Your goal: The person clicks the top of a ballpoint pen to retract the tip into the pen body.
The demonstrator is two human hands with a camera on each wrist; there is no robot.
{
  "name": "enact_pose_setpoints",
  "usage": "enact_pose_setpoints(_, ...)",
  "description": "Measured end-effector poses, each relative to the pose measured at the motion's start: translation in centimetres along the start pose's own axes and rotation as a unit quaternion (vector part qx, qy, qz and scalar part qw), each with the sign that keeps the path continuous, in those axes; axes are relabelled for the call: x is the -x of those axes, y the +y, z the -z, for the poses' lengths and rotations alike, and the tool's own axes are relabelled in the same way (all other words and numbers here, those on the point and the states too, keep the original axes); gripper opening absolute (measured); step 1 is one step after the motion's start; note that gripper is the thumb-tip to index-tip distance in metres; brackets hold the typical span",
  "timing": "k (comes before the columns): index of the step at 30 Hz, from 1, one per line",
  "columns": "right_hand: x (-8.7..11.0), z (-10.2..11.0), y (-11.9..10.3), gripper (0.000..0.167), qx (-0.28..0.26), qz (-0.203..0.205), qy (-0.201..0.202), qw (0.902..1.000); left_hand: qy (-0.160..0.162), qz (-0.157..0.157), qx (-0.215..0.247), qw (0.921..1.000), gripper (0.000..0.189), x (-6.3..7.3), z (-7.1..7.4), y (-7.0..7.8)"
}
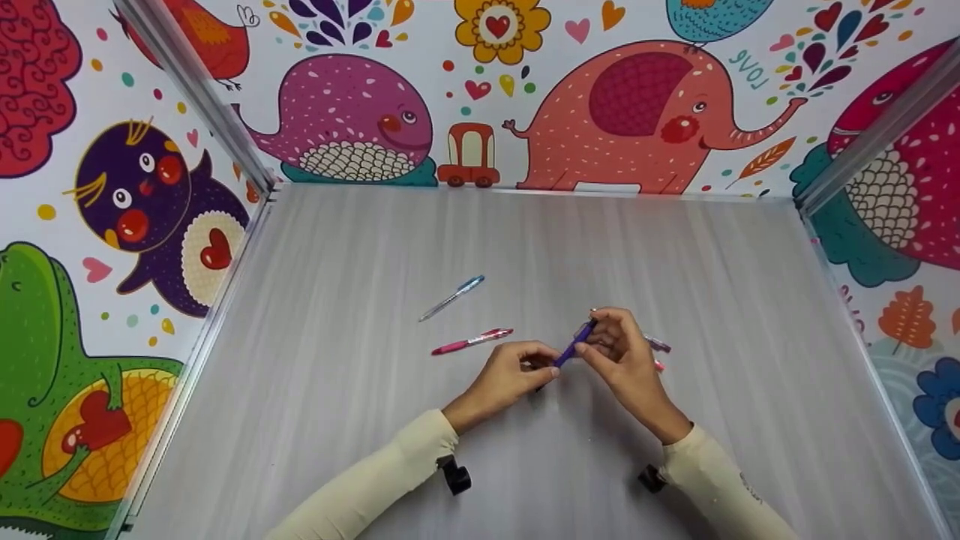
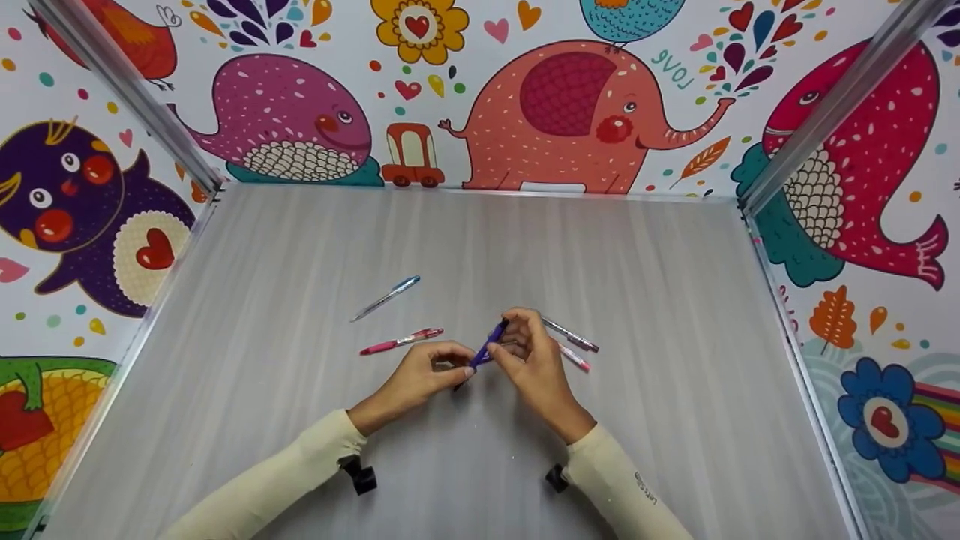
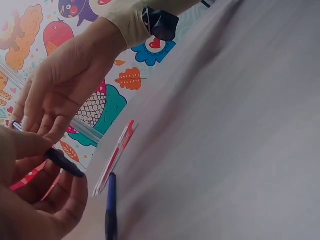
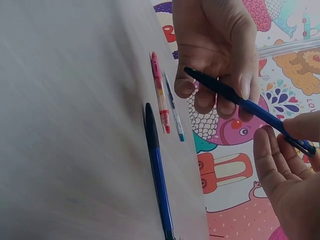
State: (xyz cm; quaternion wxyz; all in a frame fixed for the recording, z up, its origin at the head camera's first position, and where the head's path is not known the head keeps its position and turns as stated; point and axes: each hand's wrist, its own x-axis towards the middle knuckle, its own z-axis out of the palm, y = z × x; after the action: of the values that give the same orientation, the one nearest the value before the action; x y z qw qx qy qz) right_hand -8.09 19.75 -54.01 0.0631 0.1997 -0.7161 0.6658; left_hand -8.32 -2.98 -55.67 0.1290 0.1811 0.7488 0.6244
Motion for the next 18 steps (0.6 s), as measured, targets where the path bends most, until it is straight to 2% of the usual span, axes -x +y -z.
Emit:
enact_pose_setpoints(4, 0.0, 0.3, 0.3, 0.045, 0.000, 0.016, -0.005, 0.9999, 0.008, -0.009, -0.024, 0.9997, 0.016, -0.1, 0.5, 0.1)
enact_pose_setpoints(10, 0.1, 0.6, 0.9, 0.032, 0.030, 0.026, -0.003, 0.9992, 0.019, -0.048, -0.064, 0.9966, 0.016, -0.6, 1.3, 0.0)
enact_pose_setpoints(13, 0.1, 0.7, 1.4, 0.027, 0.053, 0.036, 0.001, 0.9980, 0.027, -0.072, -0.104, 0.9916, 0.015, -1.0, 1.7, -0.2)
enact_pose_setpoints(18, -0.1, 0.8, 2.2, 0.029, 0.096, 0.057, 0.000, 0.9938, 0.042, -0.105, -0.162, 0.9802, 0.011, -1.5, 2.3, -0.8)
